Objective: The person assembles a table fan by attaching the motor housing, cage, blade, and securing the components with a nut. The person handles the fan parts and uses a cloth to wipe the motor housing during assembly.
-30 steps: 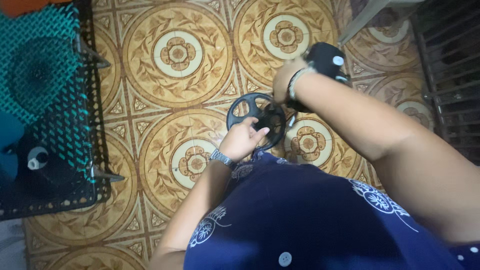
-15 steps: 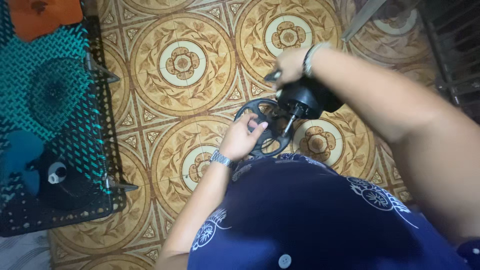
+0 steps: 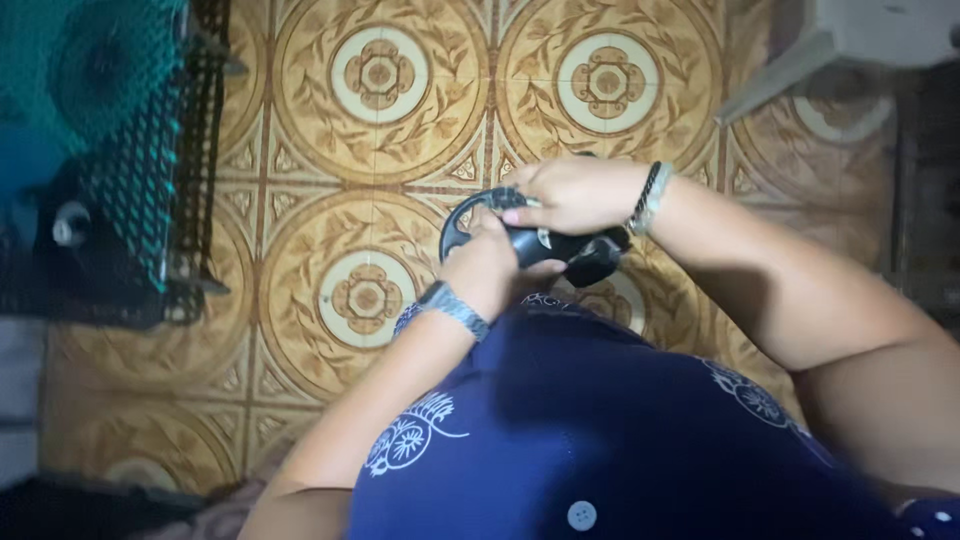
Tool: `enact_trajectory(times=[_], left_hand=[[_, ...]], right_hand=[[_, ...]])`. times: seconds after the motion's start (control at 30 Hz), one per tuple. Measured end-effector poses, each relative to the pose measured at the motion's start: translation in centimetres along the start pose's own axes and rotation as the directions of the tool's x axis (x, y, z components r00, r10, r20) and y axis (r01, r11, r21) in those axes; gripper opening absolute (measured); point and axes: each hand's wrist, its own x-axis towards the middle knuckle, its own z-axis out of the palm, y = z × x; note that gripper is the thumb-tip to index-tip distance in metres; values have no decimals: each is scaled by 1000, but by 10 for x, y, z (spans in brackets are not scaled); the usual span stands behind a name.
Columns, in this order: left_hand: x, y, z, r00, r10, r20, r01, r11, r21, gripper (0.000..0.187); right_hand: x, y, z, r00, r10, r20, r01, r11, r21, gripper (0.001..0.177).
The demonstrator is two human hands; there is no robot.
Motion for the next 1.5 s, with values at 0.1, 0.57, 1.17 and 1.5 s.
enact_trajectory(times=[0.1, 0.57, 1.17, 1.5], left_hand=[[2, 5, 5, 995, -53, -86, 59, 996, 65, 126], [-2, 0, 18, 956, -128, -265, 147, 987, 56, 126], [7, -13, 14, 963, -73, -258, 84, 996, 34, 108], [12, -5, 17, 954, -143, -265, 182, 975, 129, 110]], right_hand=[[17, 31, -16, 958, 199, 206, -209, 978, 28, 51], [-38, 152, 69, 921, 279, 271, -158, -367, 917, 33], [-54, 92, 47, 884, 459, -93, -43, 278, 960, 37], [-88, 33, 15, 821, 404, -403, -250, 890, 382, 58]])
